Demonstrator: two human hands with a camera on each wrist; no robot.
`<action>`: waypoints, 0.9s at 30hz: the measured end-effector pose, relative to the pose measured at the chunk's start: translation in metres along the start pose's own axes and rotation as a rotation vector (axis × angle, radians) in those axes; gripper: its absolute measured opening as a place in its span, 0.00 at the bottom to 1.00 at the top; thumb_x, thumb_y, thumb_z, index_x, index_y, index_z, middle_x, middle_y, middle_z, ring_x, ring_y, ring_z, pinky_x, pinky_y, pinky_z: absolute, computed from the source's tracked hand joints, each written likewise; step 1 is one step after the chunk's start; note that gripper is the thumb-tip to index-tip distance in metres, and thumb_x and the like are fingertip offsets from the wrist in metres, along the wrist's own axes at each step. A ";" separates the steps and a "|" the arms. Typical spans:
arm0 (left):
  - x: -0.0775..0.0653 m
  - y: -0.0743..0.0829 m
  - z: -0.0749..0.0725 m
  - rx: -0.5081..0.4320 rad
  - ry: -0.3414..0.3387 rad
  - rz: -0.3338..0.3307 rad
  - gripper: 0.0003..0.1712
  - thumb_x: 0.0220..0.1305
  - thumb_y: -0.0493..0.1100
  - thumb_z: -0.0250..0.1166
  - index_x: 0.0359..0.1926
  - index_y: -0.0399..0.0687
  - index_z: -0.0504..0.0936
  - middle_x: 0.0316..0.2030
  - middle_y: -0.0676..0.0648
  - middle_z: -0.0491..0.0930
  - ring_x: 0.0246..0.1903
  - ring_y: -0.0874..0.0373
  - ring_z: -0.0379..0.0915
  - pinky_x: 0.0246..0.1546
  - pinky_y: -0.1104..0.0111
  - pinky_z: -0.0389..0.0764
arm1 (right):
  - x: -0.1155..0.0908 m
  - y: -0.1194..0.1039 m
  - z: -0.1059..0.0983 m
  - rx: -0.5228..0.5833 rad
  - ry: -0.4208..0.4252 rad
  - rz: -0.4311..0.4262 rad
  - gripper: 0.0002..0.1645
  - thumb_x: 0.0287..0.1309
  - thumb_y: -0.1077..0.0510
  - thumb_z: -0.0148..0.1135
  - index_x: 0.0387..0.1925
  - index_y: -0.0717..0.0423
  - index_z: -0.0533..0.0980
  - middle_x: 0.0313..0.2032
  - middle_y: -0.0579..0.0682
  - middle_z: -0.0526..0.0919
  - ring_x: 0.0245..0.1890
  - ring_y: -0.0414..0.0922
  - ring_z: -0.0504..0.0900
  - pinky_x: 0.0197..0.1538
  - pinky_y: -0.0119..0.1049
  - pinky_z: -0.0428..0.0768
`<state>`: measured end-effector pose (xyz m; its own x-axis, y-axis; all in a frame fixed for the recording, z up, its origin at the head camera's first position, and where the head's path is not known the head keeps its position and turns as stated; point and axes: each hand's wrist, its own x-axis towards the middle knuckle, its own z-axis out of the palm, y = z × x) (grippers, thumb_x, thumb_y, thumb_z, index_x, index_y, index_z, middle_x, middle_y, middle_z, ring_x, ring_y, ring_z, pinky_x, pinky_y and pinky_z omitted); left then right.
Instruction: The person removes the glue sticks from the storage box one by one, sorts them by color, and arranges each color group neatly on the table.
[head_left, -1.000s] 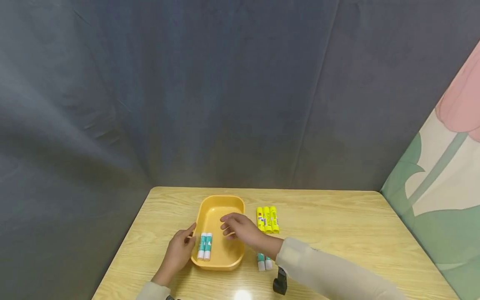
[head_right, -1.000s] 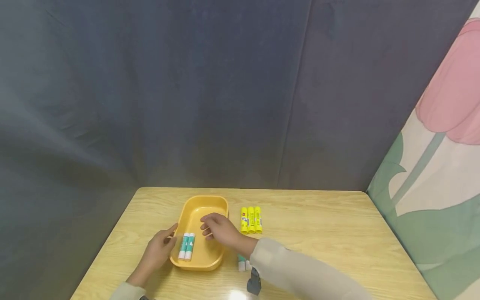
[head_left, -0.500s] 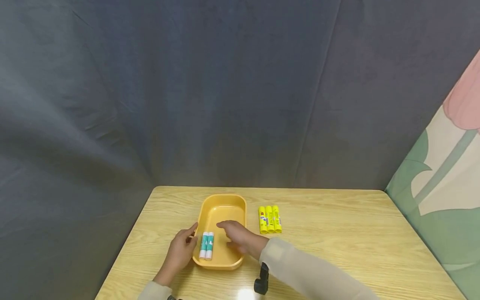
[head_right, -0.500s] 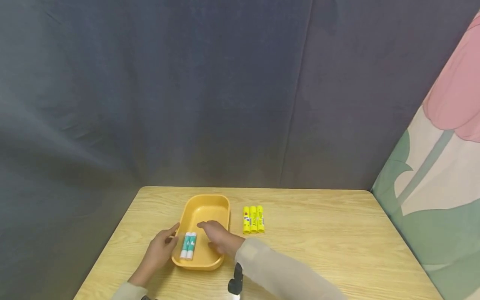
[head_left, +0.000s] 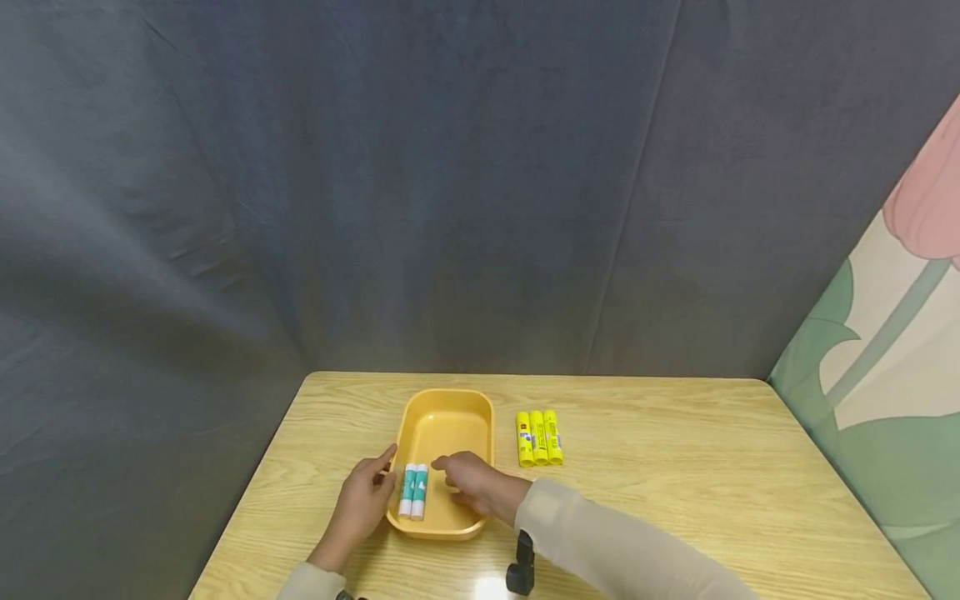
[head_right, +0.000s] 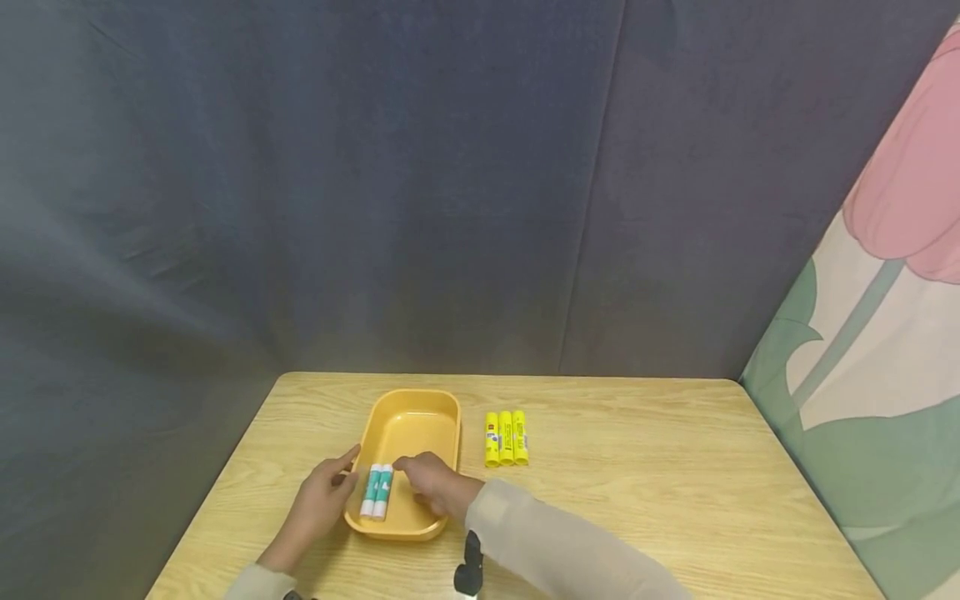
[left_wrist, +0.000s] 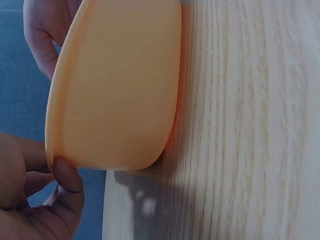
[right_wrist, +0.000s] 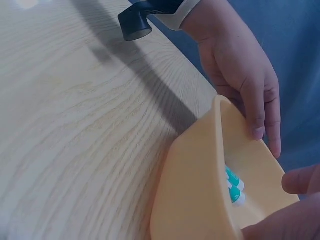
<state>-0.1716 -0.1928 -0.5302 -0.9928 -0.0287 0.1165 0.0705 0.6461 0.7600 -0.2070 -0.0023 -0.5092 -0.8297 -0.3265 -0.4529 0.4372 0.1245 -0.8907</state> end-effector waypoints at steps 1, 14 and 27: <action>0.000 0.000 0.000 -0.002 0.000 0.000 0.26 0.68 0.33 0.60 0.66 0.40 0.71 0.44 0.42 0.77 0.42 0.51 0.76 0.34 0.69 0.80 | 0.000 0.000 0.000 -0.005 0.003 0.002 0.39 0.64 0.56 0.56 0.64 0.81 0.56 0.62 0.79 0.60 0.66 0.71 0.56 0.63 0.59 0.65; 0.000 -0.002 -0.001 -0.021 -0.014 0.005 0.26 0.68 0.33 0.59 0.67 0.40 0.70 0.45 0.41 0.76 0.40 0.52 0.75 0.32 0.70 0.78 | -0.003 0.000 0.002 -0.008 -0.024 0.031 0.36 0.62 0.57 0.57 0.61 0.81 0.59 0.58 0.70 0.68 0.61 0.66 0.66 0.62 0.57 0.68; 0.000 0.000 0.000 -0.020 -0.002 0.019 0.26 0.68 0.33 0.60 0.66 0.39 0.71 0.45 0.40 0.76 0.41 0.51 0.75 0.32 0.70 0.79 | -0.001 0.008 0.011 0.008 -0.093 0.025 0.24 0.63 0.60 0.56 0.54 0.76 0.69 0.49 0.64 0.76 0.55 0.60 0.74 0.61 0.55 0.70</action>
<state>-0.1714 -0.1931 -0.5301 -0.9914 -0.0149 0.1298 0.0913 0.6315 0.7700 -0.1991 -0.0115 -0.5154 -0.7829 -0.4088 -0.4691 0.4603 0.1267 -0.8787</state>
